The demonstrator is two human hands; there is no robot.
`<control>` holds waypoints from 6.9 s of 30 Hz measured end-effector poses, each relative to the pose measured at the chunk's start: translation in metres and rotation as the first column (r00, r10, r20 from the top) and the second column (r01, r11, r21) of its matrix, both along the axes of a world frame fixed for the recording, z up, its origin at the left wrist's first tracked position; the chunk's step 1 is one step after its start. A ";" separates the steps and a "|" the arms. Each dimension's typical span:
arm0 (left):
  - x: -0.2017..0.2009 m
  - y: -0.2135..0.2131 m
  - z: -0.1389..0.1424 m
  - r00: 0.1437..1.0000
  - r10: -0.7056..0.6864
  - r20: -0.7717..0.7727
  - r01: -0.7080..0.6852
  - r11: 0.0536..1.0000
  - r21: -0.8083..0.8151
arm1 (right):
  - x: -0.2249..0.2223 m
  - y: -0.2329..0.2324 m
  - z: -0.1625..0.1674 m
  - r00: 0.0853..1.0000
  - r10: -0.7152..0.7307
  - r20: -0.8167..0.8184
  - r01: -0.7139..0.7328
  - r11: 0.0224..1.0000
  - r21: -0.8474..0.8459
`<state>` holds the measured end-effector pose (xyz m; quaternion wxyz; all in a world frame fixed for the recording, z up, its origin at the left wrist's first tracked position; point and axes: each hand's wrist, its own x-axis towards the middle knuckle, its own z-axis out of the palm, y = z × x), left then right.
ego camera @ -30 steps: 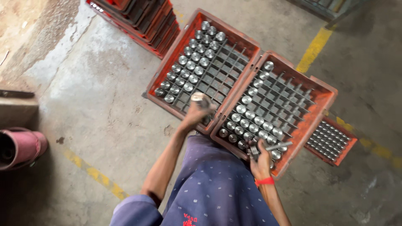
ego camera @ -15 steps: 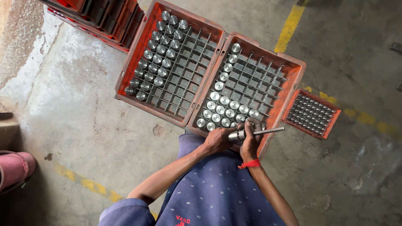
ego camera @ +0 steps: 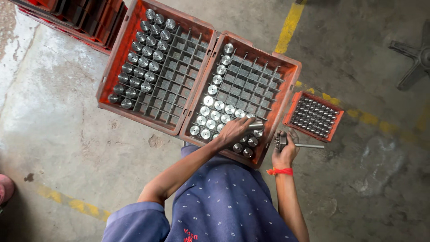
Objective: The person transfers small metal parts from one red crate to another using a metal rod. They repeatedly pick up parts, place them into the rod, and then deposit them into the second crate. The person also moves crates around the workspace during the process.
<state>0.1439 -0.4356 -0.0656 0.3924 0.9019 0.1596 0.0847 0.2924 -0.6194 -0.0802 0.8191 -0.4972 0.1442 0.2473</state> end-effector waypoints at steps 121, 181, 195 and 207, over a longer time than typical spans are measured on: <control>-0.332 0.232 0.096 0.710 0.698 0.088 -0.703 0.711 0.032 | -0.126 0.061 0.031 0.873 0.431 -0.226 -0.469 0.871 -0.147; -0.288 0.271 0.038 0.539 0.839 -0.073 -0.606 0.446 0.658 | -0.098 0.051 -0.013 0.948 0.220 -0.228 -0.231 0.972 -0.026; -0.244 0.217 0.061 0.580 0.815 0.004 -0.607 0.435 -0.666 | -0.137 0.075 0.016 0.913 0.359 -0.192 -0.384 0.917 -0.111; -0.114 0.021 0.058 0.962 0.195 -0.190 -0.244 0.927 -0.284 | -0.124 0.115 0.072 0.937 0.346 -0.038 -0.348 0.937 -0.030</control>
